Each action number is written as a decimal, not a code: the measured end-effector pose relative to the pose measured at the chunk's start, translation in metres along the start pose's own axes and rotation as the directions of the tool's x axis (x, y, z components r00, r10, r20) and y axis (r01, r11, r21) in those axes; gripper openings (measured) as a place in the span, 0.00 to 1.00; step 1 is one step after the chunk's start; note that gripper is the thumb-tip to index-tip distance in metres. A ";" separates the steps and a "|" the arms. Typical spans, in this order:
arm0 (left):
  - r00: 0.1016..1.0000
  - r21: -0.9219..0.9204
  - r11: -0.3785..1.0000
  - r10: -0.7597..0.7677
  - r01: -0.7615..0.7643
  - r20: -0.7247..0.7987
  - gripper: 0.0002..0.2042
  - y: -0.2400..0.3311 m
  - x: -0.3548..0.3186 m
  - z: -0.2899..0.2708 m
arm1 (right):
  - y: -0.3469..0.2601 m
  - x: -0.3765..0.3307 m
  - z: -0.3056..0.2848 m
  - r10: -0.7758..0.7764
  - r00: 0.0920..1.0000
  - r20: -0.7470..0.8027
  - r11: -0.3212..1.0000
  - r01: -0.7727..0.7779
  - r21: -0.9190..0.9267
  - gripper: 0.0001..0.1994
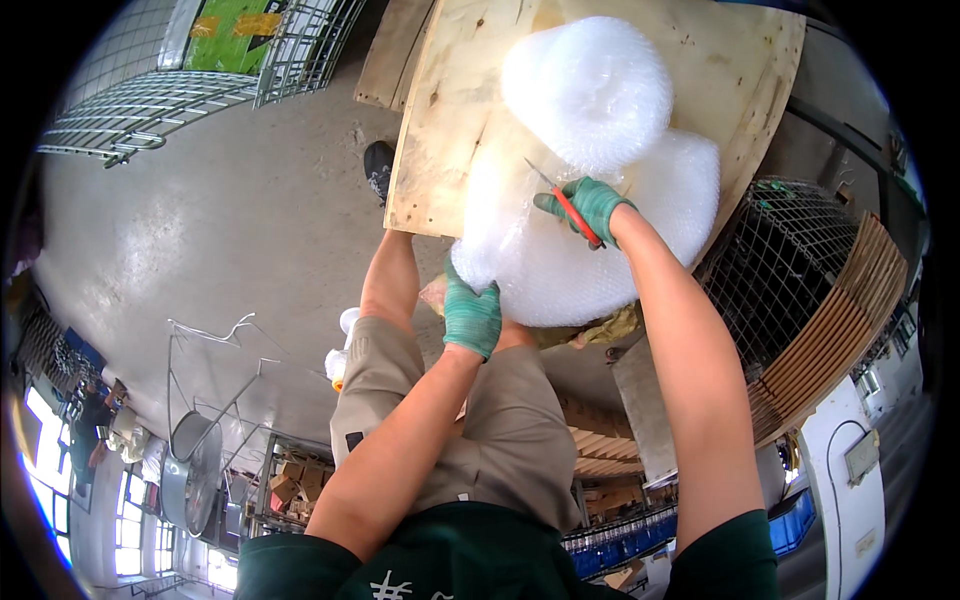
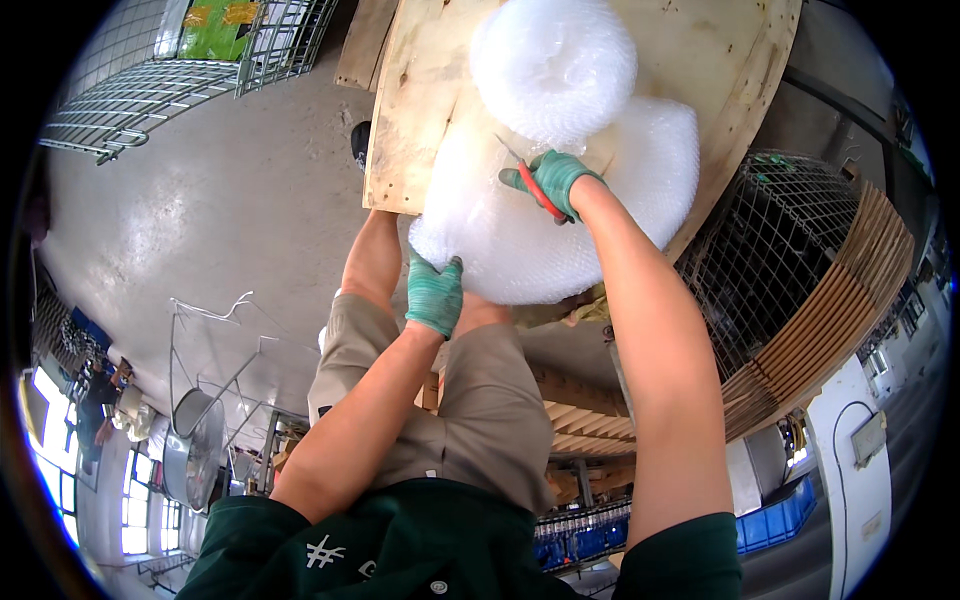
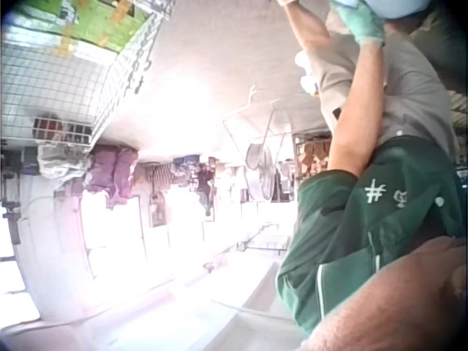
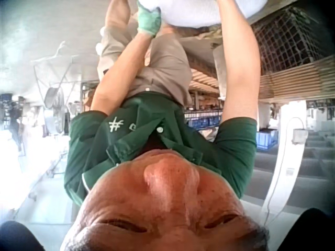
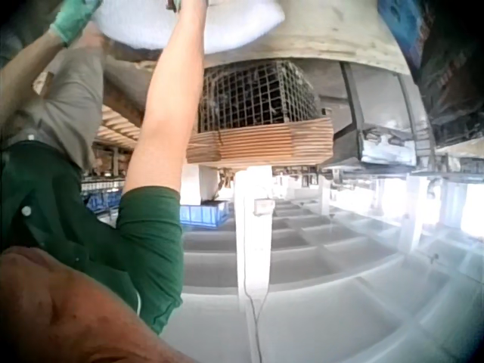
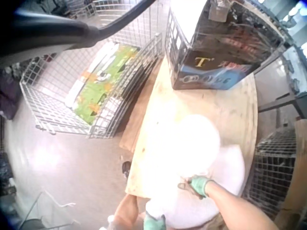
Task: The person places sheets of bubble wrap into a long row of open cardboard boxes. They then move to a wooden table, pick up a pair of scissors, and cut a large roll of bubble wrap into smaller pieces.
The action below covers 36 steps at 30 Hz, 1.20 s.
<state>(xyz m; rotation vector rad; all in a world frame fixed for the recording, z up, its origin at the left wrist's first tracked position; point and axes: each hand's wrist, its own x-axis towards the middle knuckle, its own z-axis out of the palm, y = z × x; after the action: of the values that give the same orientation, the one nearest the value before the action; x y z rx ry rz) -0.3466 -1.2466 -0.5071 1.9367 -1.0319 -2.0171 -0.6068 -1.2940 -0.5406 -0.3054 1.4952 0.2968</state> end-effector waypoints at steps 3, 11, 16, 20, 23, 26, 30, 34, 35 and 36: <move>0.998 -0.130 0.991 -0.041 0.034 -0.056 0.39 0.002 0.014 -0.019 | 0.006 -0.018 0.004 0.022 1.000 -0.016 0.999 -0.022 0.047 0.22; 0.998 -0.006 1.000 -0.030 0.030 0.052 0.37 0.028 0.035 -0.033 | 0.048 -0.048 0.016 -0.016 1.000 -0.018 0.961 0.020 0.276 0.29; 1.000 0.088 0.996 -0.008 0.005 0.027 0.36 0.028 0.029 -0.031 | 0.028 -0.018 0.015 0.014 0.999 0.040 0.981 -0.021 0.194 0.29; 1.000 -0.021 1.000 -0.005 0.005 0.008 0.35 0.029 0.024 -0.034 | 0.022 0.011 0.010 0.018 0.991 0.133 0.983 -0.042 0.177 0.29; 0.998 -0.091 0.994 -0.060 0.057 -0.029 0.35 0.023 0.033 -0.051 | 0.022 -0.005 0.016 0.019 0.997 0.071 0.999 -0.023 0.049 0.23; 0.996 -0.097 0.992 -0.083 0.081 -0.017 0.36 0.025 0.044 -0.063 | 0.046 -0.012 0.024 0.070 0.986 0.150 0.993 -0.083 0.082 0.25; 1.000 0.013 1.000 0.024 -0.024 0.000 0.30 0.032 0.045 -0.055 | 0.043 -0.043 0.032 -0.011 0.987 0.161 0.924 -0.052 0.378 0.33; 0.998 0.061 0.998 0.000 -0.003 0.059 0.33 0.042 0.039 -0.047 | 0.032 -0.020 0.029 -0.005 0.988 0.153 0.960 -0.038 0.276 0.34; 0.997 0.065 0.998 -0.022 0.017 0.078 0.35 0.041 0.037 -0.049 | 0.029 -0.016 0.025 -0.008 0.991 0.137 0.960 -0.031 0.278 0.34; 0.998 0.109 0.993 0.033 -0.039 0.060 0.33 0.039 0.033 -0.047 | 0.026 -0.013 0.021 -0.011 0.993 0.121 0.960 -0.024 0.280 0.34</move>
<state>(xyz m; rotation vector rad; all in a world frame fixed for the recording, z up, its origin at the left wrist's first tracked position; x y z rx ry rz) -0.3207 -1.3113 -0.5086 1.9071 -1.2065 -2.0487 -0.5979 -1.2618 -0.5268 -0.0536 1.3967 0.1027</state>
